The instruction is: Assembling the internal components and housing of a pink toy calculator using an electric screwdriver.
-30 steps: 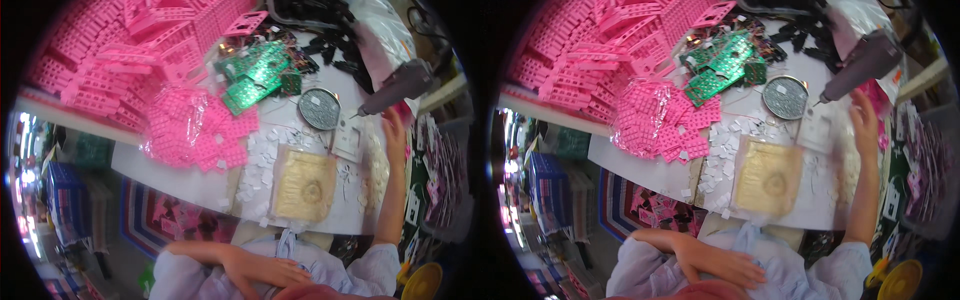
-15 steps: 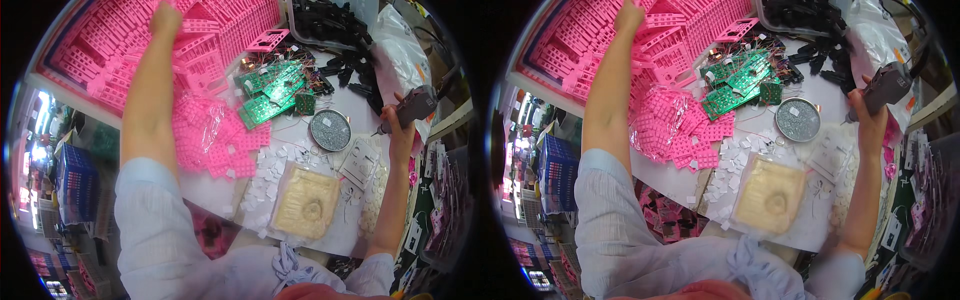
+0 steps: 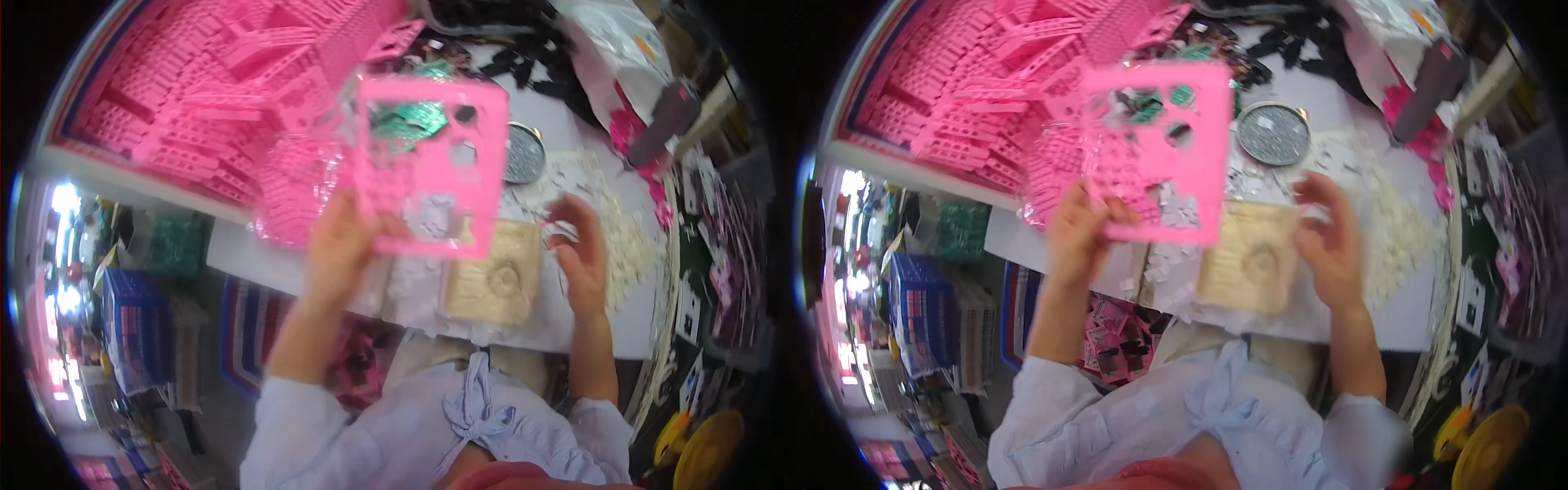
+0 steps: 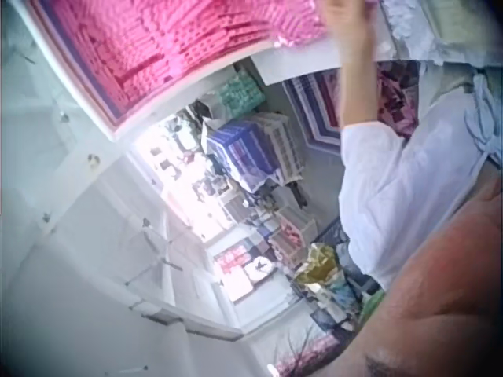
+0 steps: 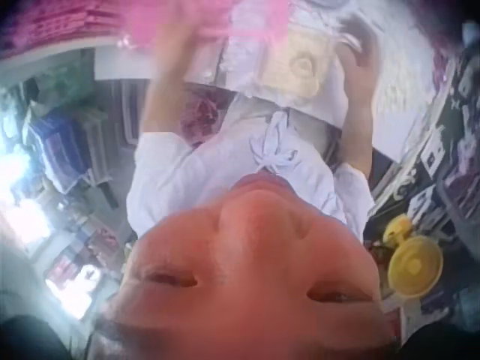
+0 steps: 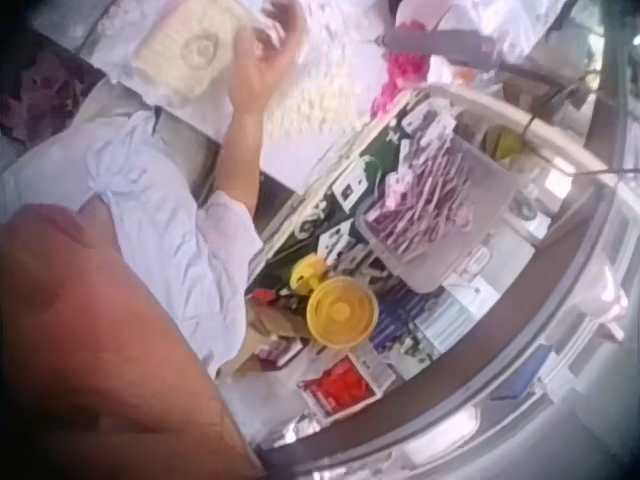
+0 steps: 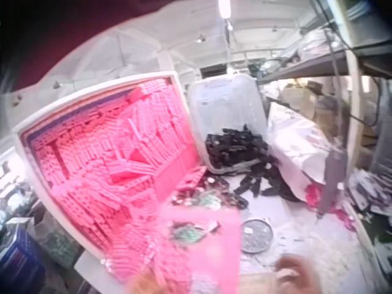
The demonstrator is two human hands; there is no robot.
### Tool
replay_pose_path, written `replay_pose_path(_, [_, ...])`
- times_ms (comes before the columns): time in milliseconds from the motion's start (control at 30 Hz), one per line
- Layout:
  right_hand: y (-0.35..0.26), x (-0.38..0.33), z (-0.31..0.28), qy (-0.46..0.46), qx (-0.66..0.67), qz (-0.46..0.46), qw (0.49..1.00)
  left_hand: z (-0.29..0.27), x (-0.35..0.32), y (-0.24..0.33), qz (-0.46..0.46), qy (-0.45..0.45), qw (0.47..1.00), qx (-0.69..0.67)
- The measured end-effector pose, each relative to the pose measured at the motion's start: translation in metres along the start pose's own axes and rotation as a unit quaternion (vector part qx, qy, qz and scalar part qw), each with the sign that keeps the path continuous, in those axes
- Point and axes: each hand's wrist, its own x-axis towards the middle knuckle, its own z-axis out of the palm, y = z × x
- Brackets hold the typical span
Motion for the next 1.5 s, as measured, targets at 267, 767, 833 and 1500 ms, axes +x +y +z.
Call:
replay_pose_path(267, [-0.007, -0.037, 0.007, 0.007, 0.147, 0.158, 0.976, 0.055, -0.068, -0.091, -0.161, -0.074, 0.979, -0.105])
replay_pose_path(767, [0.027, 0.029, -0.038, 0.007, -0.379, 0.129, 0.916, 0.016, -0.054, -0.088, -0.165, 0.083, 0.982, -0.042])
replay_pose_path(833, [0.04, 0.049, -0.069, 0.016, -0.477, 0.051, 0.877, 0.011, -0.037, -0.085, -0.103, 0.134, 0.985, 0.016])
replay_pose_path(1500, [0.114, 0.152, -0.28, 0.191, -0.691, -0.011, 0.698, 0.0, -0.02, -0.093, -0.092, 0.174, 0.98, 0.021])
